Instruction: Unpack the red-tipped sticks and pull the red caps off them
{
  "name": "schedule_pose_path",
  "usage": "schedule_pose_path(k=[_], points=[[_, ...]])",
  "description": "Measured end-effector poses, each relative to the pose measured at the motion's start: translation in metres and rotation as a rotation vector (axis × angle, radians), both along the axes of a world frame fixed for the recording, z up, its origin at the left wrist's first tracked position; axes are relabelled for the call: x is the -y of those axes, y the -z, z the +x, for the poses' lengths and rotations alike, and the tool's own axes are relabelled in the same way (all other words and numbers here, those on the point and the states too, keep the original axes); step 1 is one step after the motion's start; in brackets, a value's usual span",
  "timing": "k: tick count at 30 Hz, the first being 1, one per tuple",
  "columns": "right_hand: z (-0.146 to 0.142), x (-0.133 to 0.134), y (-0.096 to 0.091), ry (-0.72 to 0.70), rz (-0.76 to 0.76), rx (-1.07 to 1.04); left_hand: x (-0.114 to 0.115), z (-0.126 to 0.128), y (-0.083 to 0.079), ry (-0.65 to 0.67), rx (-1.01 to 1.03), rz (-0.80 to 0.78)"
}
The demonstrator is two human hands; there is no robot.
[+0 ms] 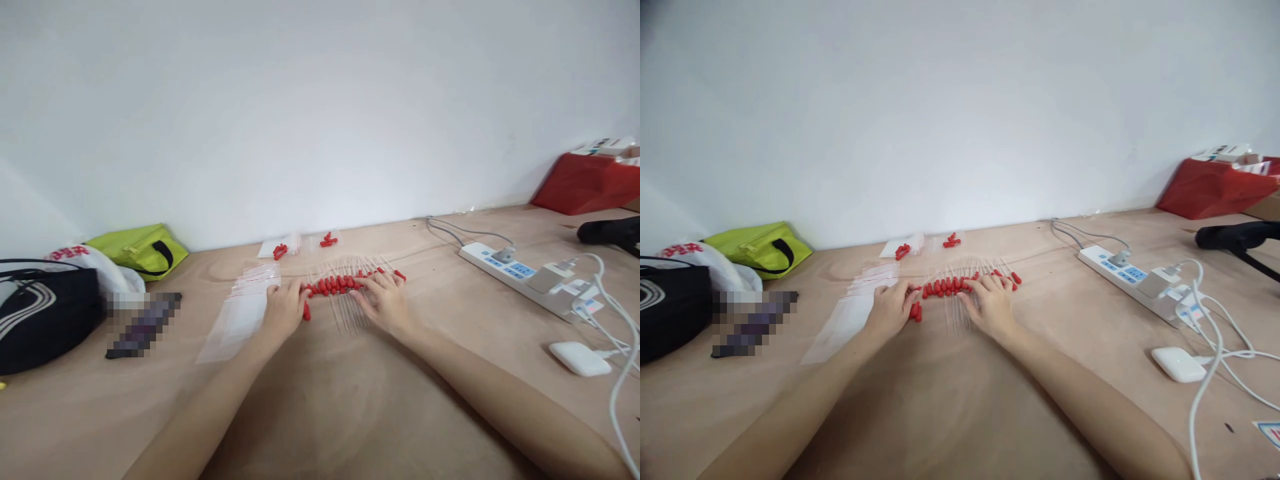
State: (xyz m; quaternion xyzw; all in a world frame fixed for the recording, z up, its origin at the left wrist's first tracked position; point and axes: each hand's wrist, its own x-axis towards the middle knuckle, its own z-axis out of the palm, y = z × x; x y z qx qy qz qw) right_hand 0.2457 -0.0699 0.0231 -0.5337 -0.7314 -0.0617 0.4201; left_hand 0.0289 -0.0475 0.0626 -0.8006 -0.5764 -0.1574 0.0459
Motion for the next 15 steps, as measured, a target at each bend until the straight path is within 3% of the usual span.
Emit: schedule_pose_path(k=[5, 9, 15], points=[[0.026, 0.008, 0.01, -0.077, 0.069, 0.054, 0.018, 0.004, 0.032, 0.316, 0.046, 0.14], [0.023, 0.012, 0.017, -0.176, 0.089, 0.179, 0.02, 0.011, 0.046, 0.383, 0.053, 0.26], [0.011, 0.01, 0.021, -0.245, 0.126, 0.252, 0.027, 0.019, 0.049, 0.422, 0.122, 0.384]])
